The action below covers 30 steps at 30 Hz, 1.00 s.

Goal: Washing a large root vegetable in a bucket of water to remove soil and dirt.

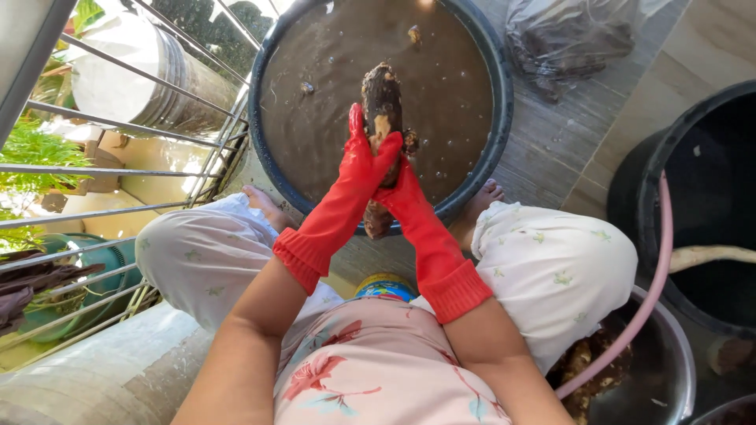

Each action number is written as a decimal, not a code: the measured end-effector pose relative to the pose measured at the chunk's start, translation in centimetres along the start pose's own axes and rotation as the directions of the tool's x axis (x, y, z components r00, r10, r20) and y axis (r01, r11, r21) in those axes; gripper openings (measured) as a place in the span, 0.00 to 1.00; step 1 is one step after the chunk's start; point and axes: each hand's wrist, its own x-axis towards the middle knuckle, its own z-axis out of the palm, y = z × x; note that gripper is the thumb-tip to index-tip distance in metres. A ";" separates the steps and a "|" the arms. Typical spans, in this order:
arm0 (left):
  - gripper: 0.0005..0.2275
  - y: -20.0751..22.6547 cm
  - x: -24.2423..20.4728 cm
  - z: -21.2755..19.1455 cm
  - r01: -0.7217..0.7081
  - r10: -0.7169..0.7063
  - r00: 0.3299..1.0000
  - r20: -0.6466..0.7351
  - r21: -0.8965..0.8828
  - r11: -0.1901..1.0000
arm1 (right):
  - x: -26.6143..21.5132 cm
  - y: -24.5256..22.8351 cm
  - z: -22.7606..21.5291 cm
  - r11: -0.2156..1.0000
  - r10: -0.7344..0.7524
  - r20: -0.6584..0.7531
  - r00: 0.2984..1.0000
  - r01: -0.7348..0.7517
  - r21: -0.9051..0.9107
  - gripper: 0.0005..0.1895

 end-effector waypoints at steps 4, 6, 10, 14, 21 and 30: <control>0.49 1.0 3.6 -1.3 0.096 -0.068 0.990 -0.123 0.239 0.966 | -0.4 1.0 2.3 0.989 -0.093 -0.025 0.995 0.095 0.115 0.56; 0.50 2.7 5.0 -2.0 0.130 -0.102 0.983 -0.153 0.183 0.974 | -1.3 -0.2 2.3 0.996 -0.065 0.004 0.998 0.065 0.054 0.54; 0.39 7.1 5.7 -2.9 0.350 -0.339 0.933 -0.125 0.086 0.933 | -1.8 -2.2 1.7 0.997 -0.063 -0.019 0.998 0.063 -0.034 0.55; 0.43 8.1 6.2 -4.3 0.481 -0.482 0.874 -0.060 -0.042 0.876 | -2.5 -3.5 1.7 0.999 -0.038 0.013 0.999 0.038 0.000 0.51; 0.10 7.6 6.1 -6.9 0.274 -0.215 0.951 0.222 -0.287 0.918 | -3.5 -6.9 -0.1 0.994 0.105 0.110 0.988 -0.103 -0.019 0.43; 0.17 0.7 7.5 -6.6 0.378 0.163 0.877 0.452 -0.858 0.347 | -2.6 -0.6 -0.5 0.949 -0.190 0.325 0.926 0.088 0.304 0.45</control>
